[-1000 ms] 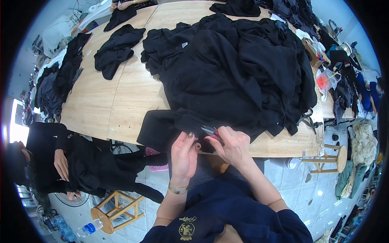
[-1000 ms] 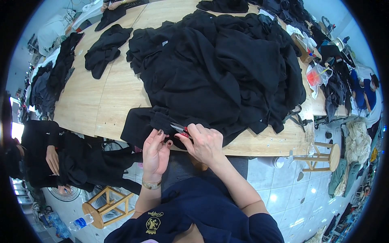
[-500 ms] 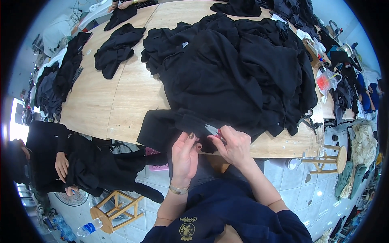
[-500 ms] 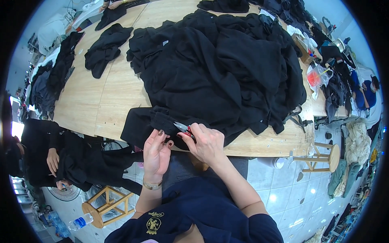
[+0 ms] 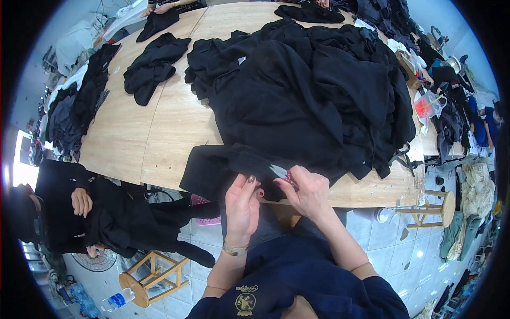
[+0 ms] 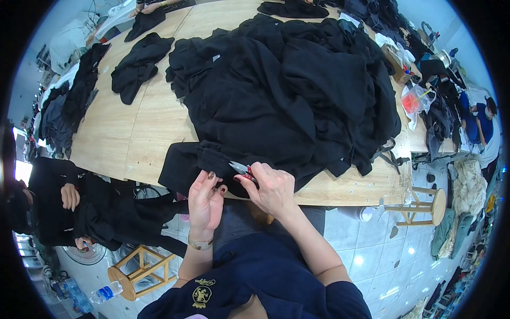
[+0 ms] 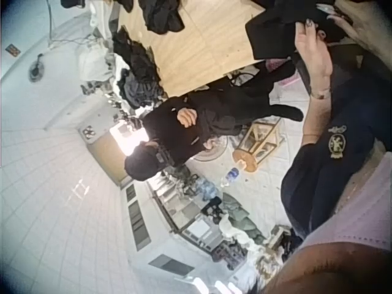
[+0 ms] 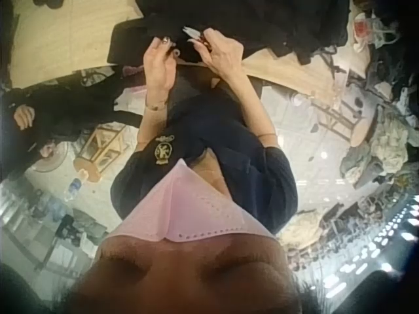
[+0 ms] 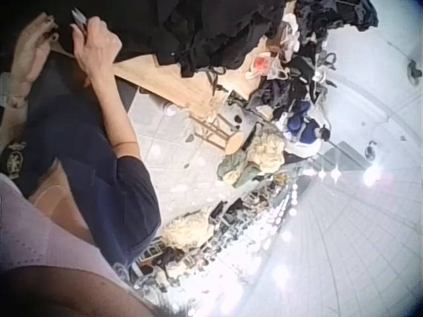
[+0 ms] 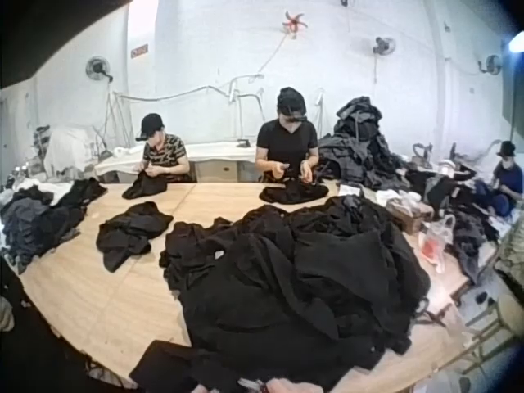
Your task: Trimming loose threads and excess material from black garments using small scissors.
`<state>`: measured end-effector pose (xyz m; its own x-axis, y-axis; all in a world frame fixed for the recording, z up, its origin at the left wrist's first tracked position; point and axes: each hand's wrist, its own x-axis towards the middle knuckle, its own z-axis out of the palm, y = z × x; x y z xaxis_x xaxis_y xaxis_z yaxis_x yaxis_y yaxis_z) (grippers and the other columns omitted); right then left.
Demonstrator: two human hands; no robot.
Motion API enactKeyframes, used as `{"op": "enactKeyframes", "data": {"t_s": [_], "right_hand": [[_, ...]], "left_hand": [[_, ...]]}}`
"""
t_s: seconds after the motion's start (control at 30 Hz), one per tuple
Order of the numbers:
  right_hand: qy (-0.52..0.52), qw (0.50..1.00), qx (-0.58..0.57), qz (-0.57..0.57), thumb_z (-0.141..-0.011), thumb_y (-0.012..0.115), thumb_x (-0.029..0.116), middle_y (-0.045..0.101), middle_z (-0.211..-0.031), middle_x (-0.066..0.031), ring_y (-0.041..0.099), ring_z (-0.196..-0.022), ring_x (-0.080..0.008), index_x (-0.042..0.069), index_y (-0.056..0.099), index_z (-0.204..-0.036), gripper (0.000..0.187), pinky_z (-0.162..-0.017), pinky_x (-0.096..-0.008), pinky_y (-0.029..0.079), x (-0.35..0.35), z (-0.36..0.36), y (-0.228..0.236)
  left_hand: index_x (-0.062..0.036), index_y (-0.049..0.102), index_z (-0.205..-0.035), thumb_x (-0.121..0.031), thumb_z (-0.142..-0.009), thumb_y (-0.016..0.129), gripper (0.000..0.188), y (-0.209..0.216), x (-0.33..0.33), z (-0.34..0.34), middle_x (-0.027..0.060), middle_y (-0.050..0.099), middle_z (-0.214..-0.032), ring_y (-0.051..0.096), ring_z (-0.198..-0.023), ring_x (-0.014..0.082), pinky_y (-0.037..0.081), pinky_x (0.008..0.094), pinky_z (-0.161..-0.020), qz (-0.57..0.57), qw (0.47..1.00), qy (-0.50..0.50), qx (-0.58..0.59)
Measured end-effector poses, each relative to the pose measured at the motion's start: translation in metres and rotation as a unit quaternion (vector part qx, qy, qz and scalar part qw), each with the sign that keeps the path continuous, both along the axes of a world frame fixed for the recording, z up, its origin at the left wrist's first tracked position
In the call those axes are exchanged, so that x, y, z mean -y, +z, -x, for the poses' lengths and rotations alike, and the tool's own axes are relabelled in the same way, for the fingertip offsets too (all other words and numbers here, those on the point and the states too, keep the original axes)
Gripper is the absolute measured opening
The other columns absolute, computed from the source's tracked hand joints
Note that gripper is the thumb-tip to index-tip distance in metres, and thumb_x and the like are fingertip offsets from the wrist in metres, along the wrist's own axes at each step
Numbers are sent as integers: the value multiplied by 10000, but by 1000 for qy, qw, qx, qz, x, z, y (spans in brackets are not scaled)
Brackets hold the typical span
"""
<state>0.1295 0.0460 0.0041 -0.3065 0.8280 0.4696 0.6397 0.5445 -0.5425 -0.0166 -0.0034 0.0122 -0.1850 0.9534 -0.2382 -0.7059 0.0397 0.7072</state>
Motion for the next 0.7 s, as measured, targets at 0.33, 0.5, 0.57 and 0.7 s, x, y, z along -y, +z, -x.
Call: {"op": "enactKeyframes", "data": {"t_s": [0.33, 0.5, 0.57, 0.7], "right_hand": [[6, 999, 35, -4, -817, 633, 335, 521, -568, -42, 536, -445, -210, 84, 495, -696, 311, -419, -293, 402, -1, -1, 5], [-3, 962, -195, 189, -823, 655, 212, 568, -604, -47, 546, -478, -159, 25, 505, -824, 240, -457, -253, 410, 2, -7, 2], [5, 938, -267, 219, -815, 667, 183, 558, -598, -37, 539, -492, -112, 20, 514, -867, 230, -465, -240, 408, 0, -5, 3], [47, 915, -330, 226, -808, 678, 126, 508, -629, 18, 416, -592, -24, 1, 577, -931, 202, -519, -185, 379, -9, 4, -9]], "left_hand": [[-60, 559, -1036, -81, -904, 523, 138, 3, 2, -5, -18, 561, -928, 501, -822, 51, 389, 202, -685, 6, 1000, 6, -23], [-55, 563, -1022, -79, -906, 524, 124, 5, 0, -11, -18, 561, -912, 504, -806, 47, 387, 192, -679, 12, 999, 10, -33], [-38, 561, -1044, -71, -902, 529, 149, 2, 0, -14, -17, 566, -912, 498, -787, 40, 381, 182, -667, 6, 999, 11, -41], [-14, 556, -1085, -65, -900, 531, 193, -1, -1, -23, -13, 575, -925, 488, -770, 33, 379, 177, -661, -19, 997, -21, -66]]}}
